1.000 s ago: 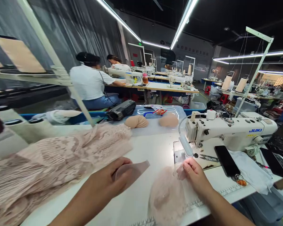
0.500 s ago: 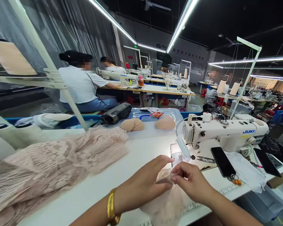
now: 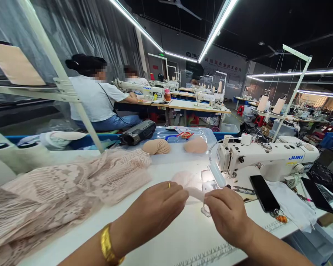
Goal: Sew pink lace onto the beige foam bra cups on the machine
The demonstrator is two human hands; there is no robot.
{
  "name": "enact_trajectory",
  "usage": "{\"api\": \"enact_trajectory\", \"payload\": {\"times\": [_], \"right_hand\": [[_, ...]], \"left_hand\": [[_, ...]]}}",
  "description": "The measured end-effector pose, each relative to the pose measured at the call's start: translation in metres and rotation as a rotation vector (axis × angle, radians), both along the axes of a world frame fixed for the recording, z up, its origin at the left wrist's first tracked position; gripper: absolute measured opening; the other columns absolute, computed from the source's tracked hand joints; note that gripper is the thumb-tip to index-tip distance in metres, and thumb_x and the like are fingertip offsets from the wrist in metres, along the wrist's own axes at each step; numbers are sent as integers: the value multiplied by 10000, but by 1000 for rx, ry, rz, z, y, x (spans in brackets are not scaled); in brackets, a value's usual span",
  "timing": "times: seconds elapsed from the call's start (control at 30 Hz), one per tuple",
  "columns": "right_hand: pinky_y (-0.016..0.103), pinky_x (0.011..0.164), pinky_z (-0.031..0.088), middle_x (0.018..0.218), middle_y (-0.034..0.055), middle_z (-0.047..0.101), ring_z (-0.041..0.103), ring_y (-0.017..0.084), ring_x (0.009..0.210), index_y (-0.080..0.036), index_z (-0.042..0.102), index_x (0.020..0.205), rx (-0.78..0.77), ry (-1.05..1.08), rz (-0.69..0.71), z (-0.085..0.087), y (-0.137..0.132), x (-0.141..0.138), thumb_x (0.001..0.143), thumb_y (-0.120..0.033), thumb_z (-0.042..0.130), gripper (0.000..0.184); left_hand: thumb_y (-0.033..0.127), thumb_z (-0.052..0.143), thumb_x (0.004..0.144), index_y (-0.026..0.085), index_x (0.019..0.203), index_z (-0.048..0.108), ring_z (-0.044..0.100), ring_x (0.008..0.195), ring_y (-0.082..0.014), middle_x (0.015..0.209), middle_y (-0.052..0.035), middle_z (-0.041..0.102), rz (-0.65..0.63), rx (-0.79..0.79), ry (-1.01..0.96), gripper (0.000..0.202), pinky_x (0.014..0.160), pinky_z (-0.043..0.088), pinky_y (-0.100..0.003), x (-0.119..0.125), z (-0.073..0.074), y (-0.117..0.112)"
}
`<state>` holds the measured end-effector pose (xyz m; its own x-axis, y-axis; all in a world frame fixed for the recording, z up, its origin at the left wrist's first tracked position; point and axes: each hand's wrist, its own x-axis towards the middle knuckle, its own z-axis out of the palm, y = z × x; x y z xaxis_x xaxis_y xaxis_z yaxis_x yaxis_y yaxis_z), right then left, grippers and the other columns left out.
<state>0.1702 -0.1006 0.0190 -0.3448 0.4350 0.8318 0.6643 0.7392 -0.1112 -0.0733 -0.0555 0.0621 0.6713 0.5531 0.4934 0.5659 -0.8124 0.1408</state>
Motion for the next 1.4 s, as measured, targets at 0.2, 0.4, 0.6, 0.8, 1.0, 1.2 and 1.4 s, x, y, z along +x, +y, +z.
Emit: {"api": "enact_trajectory", "payload": {"times": [0.2, 0.4, 0.6, 0.8, 1.0, 1.2, 1.4], "right_hand": [[308, 667, 415, 960, 22, 772, 591, 183, 734, -261, 721, 971, -173, -437, 163, -55, 33, 30, 1048, -109, 445, 324], [294, 632, 360, 878, 17, 709, 547, 176, 750, -233, 669, 858, -186, -540, 202, -62, 54, 54, 1063, -121, 437, 329], [276, 618, 322, 875, 2, 694, 507, 156, 735, -224, 586, 805, -227, -465, 170, -65, 59, 54, 985, -32, 449, 296], [297, 598, 273, 811, -2, 650, 500, 186, 800, -229, 586, 801, -301, -481, 81, -60, 59, 57, 928, -9, 495, 270], [310, 640, 289, 938, -1, 683, 506, 203, 856, -285, 689, 1039, -367, -485, 67, -50, 47, 64, 951, -67, 554, 271], [297, 668, 344, 893, 12, 637, 505, 197, 845, -271, 720, 1010, -440, -480, 151, -44, 45, 67, 983, -120, 536, 240], [300, 711, 383, 917, 17, 667, 513, 193, 844, -286, 746, 1103, -482, -400, 231, -45, 43, 67, 969, -106, 550, 298]], "left_hand": [[83, 686, 873, 231, 939, 634, 645, 893, -255, 972, -13, 722, -149, 78, 231, 170, 819, 489, -376, 7, -36, -9], [-33, 527, 822, 187, 971, 652, 645, 876, -264, 984, -69, 698, -22, -127, 362, 294, 778, 515, -376, 31, -69, 40], [-45, 534, 739, 193, 1021, 611, 610, 1048, -291, 1195, -92, 672, -196, -34, 213, 377, 870, 490, -392, 32, -84, 74], [94, 509, 934, 205, 755, 559, 537, 674, -213, 819, -41, 625, -181, -44, 311, 216, 582, 351, -351, 49, -75, 36], [40, 470, 977, 193, 824, 604, 589, 818, -235, 878, -46, 659, -226, 81, 142, 254, 777, 458, -388, 57, -83, 29], [72, 462, 975, 204, 957, 595, 546, 783, -237, 893, -45, 651, -234, 42, 40, 189, 711, 439, -374, 57, -102, 33], [84, 441, 979, 202, 1044, 601, 534, 791, -244, 905, -58, 631, -255, 27, -8, 209, 714, 433, -371, 55, -114, 35]]}}
